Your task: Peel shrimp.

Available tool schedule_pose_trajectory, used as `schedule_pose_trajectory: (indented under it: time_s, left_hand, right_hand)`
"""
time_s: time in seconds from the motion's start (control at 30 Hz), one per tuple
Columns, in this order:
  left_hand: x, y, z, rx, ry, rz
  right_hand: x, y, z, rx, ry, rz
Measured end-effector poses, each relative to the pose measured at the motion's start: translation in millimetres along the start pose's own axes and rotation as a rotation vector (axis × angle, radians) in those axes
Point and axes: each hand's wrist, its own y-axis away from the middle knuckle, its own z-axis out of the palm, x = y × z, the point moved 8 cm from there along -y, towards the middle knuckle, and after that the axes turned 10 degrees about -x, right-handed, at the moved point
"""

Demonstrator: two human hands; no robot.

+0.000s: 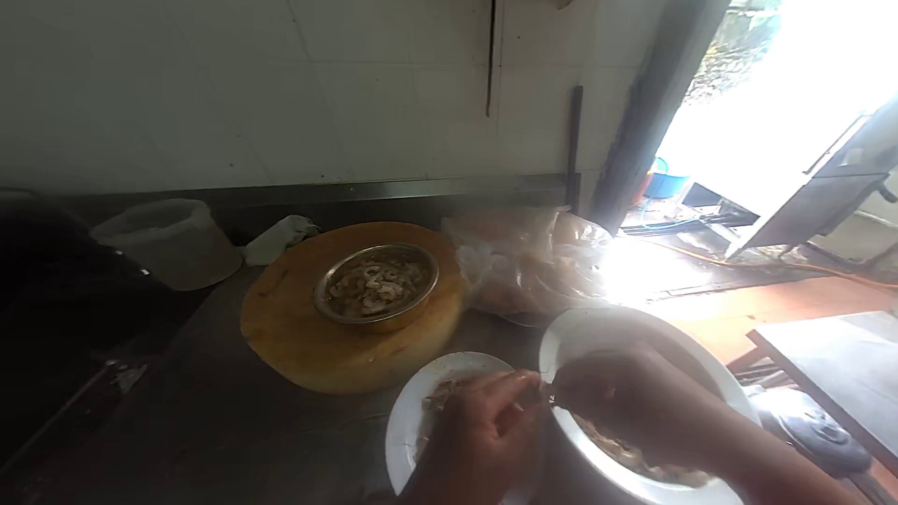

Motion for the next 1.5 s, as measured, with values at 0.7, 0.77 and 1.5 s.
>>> schedule_pose_trajectory:
  time_s: [0.7, 0.77, 1.5]
  left_hand:
    - [-49.7, 70.9, -64.3, 0.295, 0.612, -0.286]
    - [-45.6, 67.5, -55.3, 0.276, 0.614, -0.260]
    - [-41.4, 66.6, -32.6, 0.254, 0.695, -0.280]
  right_hand:
    - [-46.3, -51.4, 68.2, 0.009, -0.189, -0.141]
    - [-49.9, -49.9, 73.0, 0.071, -0.254, -0.209]
    - [-39.2, -23.3, 73.8, 0.434, -0.224, -0.301]
